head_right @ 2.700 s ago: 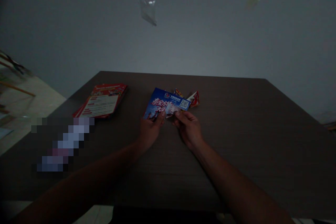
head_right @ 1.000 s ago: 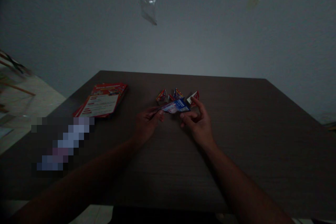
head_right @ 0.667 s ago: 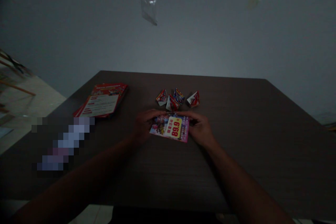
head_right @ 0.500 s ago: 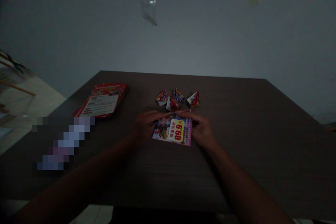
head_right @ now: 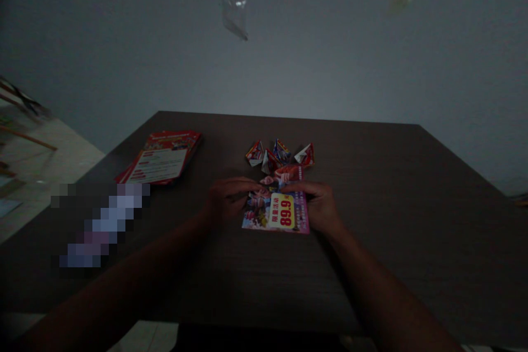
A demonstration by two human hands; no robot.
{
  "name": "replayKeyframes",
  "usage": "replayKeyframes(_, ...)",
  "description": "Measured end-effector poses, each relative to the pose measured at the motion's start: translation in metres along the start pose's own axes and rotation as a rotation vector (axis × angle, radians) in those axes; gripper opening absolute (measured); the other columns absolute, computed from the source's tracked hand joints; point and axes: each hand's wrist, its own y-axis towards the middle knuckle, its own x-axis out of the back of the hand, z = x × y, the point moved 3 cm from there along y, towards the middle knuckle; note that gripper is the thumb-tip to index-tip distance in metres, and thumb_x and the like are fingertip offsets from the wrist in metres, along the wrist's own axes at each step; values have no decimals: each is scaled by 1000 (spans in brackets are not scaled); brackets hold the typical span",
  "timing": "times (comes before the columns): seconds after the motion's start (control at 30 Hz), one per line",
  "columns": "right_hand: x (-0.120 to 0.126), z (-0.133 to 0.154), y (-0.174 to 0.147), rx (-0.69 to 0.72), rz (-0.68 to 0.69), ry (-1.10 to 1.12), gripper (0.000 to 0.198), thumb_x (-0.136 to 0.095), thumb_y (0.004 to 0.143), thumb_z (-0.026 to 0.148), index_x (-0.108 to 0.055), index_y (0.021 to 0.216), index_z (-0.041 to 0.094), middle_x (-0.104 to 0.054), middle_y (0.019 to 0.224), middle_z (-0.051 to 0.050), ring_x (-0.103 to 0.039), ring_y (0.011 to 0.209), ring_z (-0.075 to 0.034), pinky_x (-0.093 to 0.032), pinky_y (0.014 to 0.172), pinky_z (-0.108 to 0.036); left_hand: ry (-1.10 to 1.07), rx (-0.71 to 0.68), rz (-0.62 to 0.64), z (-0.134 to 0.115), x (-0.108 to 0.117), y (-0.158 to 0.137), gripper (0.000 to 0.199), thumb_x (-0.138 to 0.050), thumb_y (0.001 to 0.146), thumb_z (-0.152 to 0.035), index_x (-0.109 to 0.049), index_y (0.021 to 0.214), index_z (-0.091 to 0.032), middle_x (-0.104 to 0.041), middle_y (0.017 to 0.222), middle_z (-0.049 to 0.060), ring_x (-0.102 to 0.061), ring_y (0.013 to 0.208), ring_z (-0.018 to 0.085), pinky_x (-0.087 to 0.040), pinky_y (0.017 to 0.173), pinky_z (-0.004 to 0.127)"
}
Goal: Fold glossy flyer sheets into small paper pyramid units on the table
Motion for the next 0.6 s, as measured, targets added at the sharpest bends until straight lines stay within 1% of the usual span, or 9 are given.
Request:
replayKeyframes(0.13,0,1,0,-25,5,29,30,-84,46,21,-75,74,24,-73,69,-4,-66,54,-19,-56,54,-30,1,-6,-2,0,2,1,19,-56,79,-15,-70,91,-19,-72,89,8,-68,80,14,-53,72,25)
replayKeyframes(0.23,0,1,0,-45,-1,45,25,-83,49,23,-75,72,24,-73,68,-4,-66,54,-19,-56,55,-30,14,-29,-1,-2,3,3,20,-54,80,-15,-71,90,-19,-72,88,8,-68,78,14,-53,70,23)
replayKeyframes(0.33,-1,2,1,-29,26,21,24,-82,51,23,-76,74,23,-74,72,-5,-67,57,-19,-56,56,-30,16,-39,2,-4,3,4,19,-54,80,-16,-71,90,-19,-72,87,9,-68,79,14,-52,70,22)
replayKeyframes(0.5,-1,3,1,4,50,6,28,-84,46,19,-76,73,24,-74,73,-5,-66,58,-20,-54,55,-29,-54,21,29,0,1,1,16,-58,80,-24,-71,89,-20,-72,89,9,-68,81,16,-53,73,26)
replayKeyframes(0.6,0,2,2,10,26,-25,30,-84,46,17,-76,73,24,-74,73,-4,-67,61,-20,-54,58,-30,-64,54,46,2,1,-1,16,-59,79,-24,-71,90,-21,-72,91,10,-68,81,17,-53,72,27)
